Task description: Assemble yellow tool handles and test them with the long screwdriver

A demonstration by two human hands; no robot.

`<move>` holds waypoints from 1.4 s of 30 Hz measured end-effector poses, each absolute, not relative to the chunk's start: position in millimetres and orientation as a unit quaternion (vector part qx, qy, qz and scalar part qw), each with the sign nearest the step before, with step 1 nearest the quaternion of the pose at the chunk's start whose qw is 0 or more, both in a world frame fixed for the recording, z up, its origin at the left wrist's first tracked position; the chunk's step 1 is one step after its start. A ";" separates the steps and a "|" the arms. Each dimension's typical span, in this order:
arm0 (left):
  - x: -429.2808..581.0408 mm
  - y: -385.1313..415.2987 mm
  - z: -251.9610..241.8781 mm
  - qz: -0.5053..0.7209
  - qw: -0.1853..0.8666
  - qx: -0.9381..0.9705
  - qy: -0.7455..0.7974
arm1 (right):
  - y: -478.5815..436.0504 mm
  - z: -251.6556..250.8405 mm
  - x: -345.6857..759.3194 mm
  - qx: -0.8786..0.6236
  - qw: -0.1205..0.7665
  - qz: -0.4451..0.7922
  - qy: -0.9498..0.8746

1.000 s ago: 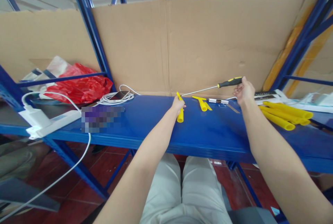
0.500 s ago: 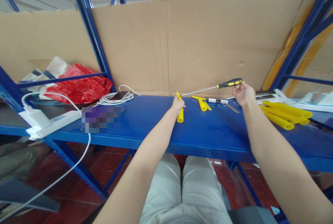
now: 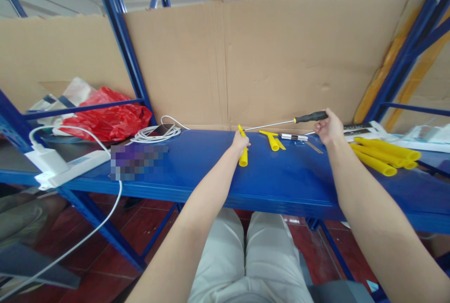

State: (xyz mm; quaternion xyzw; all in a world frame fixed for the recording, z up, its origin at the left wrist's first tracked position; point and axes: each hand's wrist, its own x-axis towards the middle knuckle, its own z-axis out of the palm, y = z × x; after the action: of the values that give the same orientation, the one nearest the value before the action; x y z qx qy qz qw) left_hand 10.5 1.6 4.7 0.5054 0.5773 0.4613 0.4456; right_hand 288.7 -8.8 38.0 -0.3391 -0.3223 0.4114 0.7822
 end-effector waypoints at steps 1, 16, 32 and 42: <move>10.6 1.8 4.4 0.463 0.445 0.505 0.578 | -11.4 39.5 286.4 -0.349 0.786 0.410 -0.304; 11.0 1.9 3.7 0.464 0.442 0.509 0.575 | -25.5 46.5 270.1 -0.377 0.803 0.390 -0.246; 10.6 6.6 1.1 0.464 0.439 0.509 0.577 | -6.8 32.8 295.6 -0.335 0.784 0.418 -0.314; 10.3 5.5 1.5 0.460 0.446 0.509 0.575 | -2.6 26.9 293.9 -0.390 0.778 0.397 -0.290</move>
State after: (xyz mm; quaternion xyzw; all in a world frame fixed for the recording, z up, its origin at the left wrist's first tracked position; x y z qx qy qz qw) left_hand 10.3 5.5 1.5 0.5092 0.5749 0.4602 0.4456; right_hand 293.9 -2.6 26.9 -0.3902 -0.2902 0.3969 0.7785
